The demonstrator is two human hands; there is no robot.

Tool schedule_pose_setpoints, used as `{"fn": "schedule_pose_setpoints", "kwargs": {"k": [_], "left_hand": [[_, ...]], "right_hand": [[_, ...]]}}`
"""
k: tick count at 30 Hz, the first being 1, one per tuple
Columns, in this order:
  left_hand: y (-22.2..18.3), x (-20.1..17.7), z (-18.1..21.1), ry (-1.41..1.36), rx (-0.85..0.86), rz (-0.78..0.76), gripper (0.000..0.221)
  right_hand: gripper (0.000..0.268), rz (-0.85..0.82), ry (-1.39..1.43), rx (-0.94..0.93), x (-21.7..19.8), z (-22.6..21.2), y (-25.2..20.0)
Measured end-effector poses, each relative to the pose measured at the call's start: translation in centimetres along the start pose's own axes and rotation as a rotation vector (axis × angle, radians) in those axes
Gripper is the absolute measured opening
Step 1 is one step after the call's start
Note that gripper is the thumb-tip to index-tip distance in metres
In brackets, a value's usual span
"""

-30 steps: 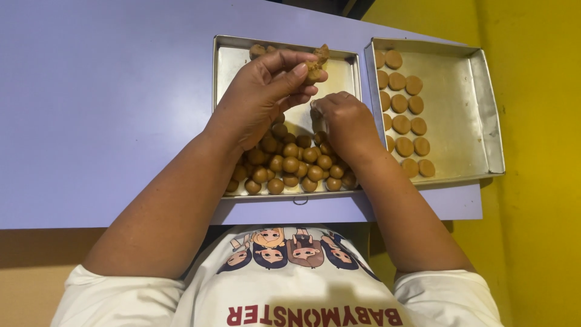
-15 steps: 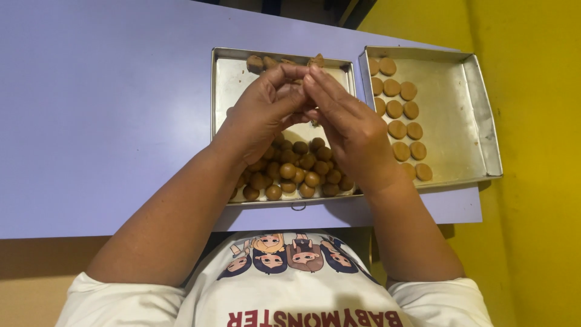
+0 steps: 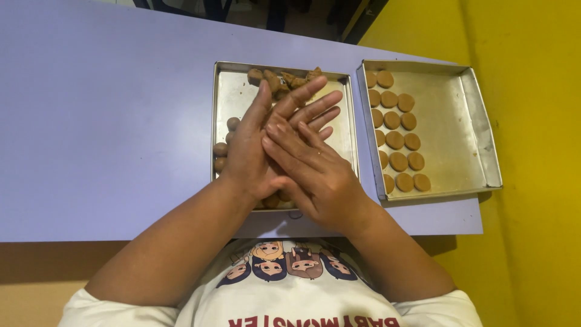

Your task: Rolling small pieces of dough into balls and flattening them into cookie shapes on a baking tray.

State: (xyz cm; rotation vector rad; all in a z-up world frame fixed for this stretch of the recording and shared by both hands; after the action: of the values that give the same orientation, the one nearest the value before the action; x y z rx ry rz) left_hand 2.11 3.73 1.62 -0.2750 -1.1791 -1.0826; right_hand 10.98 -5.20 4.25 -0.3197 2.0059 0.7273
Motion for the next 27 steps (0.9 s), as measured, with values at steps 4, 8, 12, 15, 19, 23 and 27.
{"fn": "schedule_pose_setpoints", "kwargs": {"k": [4, 8, 12, 15, 19, 23, 27], "left_hand": [[-0.6, 1.6, -2.4, -0.021, -0.05, 0.083, 0.067], [-1.8, 2.1, -4.4, 0.302, 0.067, -0.048, 0.084], [-1.1, 3.6, -1.8, -0.191, 0.04, -0.075, 0.091], [-0.8, 3.4, -0.9, 0.134, 0.039, -0.102, 0.09], [-1.6, 1.6, -6.3, 0.257, -0.116, -0.299, 0.112], [-1.2, 3.4, -3.3, 0.16, 0.164, -0.068, 0.093], [-0.4, 2.5, -3.9, 0.228, 0.013, -0.1, 0.089]], "right_hand": [[0.053, 0.145, 0.135, 0.001, 0.0, -0.1, 0.3], [0.083, -0.07, -0.205, 0.147, 0.9, -0.3, 1.6], [0.089, -0.015, -0.25, 0.119, 1.2, 1.6, 0.4], [0.087, -0.015, -0.218, -0.143, 3.4, -1.6, -0.1], [0.083, -0.065, -0.356, -0.141, 2.2, -1.4, 0.4], [0.093, -0.066, -0.277, 0.129, 1.0, 0.4, 0.0], [0.084, -0.065, -0.302, -0.163, 3.0, -2.2, -0.9]]}}
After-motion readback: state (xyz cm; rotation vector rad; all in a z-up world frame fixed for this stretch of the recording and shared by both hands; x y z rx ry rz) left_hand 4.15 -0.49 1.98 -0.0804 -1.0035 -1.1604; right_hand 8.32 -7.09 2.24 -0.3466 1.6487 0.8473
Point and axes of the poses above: each hand's wrist, its own y-axis towards the middle knuckle, its own x-axis out of the palm, z = x × y, the point moved 3 cm from there along y, towards the middle knuckle, and after that the axes turned 11 degrees about -z, right-handed, at the moved point
